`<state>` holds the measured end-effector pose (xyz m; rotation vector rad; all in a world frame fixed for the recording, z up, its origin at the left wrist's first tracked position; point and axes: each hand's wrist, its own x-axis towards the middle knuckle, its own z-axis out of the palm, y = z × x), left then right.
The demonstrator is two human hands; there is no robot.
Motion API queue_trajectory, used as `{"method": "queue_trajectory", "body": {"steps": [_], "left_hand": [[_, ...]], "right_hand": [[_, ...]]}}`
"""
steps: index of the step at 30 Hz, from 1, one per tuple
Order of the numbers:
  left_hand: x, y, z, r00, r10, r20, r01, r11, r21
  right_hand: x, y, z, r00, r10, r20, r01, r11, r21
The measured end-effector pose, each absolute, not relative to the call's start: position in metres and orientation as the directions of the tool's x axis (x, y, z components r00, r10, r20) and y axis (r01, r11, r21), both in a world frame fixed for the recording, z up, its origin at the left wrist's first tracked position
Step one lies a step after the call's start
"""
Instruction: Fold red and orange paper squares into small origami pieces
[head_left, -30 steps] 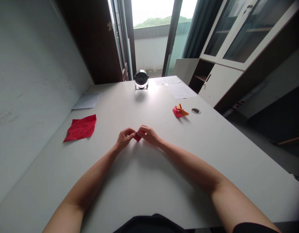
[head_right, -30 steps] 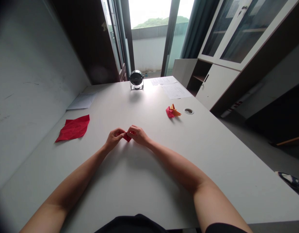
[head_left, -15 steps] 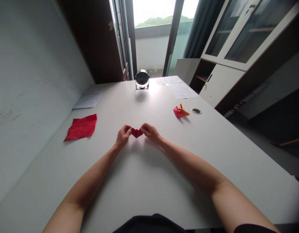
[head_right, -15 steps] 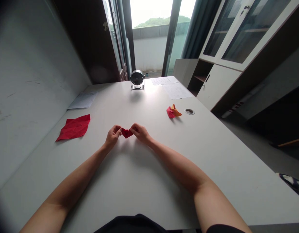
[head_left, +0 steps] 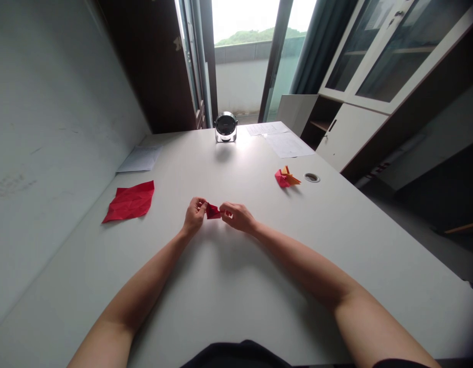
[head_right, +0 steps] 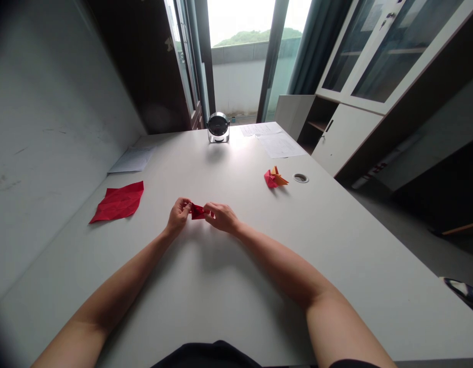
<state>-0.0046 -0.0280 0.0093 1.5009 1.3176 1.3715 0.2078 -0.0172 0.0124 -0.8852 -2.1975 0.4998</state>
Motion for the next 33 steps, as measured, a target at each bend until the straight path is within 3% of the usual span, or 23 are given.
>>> {"method": "queue_trajectory", "body": {"steps": [4, 10, 13, 23, 28, 33], "left_hand": [[-0.0044, -0.0289, 0.0083, -0.040, 0.968, 0.249, 0.255, -0.231, 0.939], [-0.0057, -0.0285, 0.0062, -0.054, 0.968, 0.247, 0.251, -0.226, 0.941], [-0.0060, -0.0273, 0.0054, -0.066, 0.967, 0.246, 0.217, -0.226, 0.950], [-0.0029, -0.0228, 0.0033, -0.094, 0.991, 0.095, -0.057, -0.101, 0.993], [-0.0034, -0.0258, 0.0065, -0.030, 0.998, 0.048, -0.110, -0.051, 0.993], [-0.0038, -0.0296, 0.0125, 0.020, 0.995, 0.097, -0.066, -0.096, 0.993]], "right_hand": [[0.2072, -0.0151, 0.0090, -0.547, 0.698, 0.463, 0.485, 0.715, -0.504], [0.2105, -0.0149, 0.0115, -0.643, 0.613, 0.458, 0.535, 0.788, -0.304], [0.2101, -0.0150, 0.0128, -0.663, 0.597, 0.453, 0.533, 0.800, -0.275], [0.2114, -0.0119, 0.0116, -0.514, 0.712, 0.479, 0.574, 0.700, -0.425], [0.2123, -0.0114, 0.0117, -0.443, 0.752, 0.488, 0.513, 0.659, -0.550], [0.2115, -0.0107, 0.0089, -0.446, 0.749, 0.490, 0.466, 0.662, -0.587]]}}
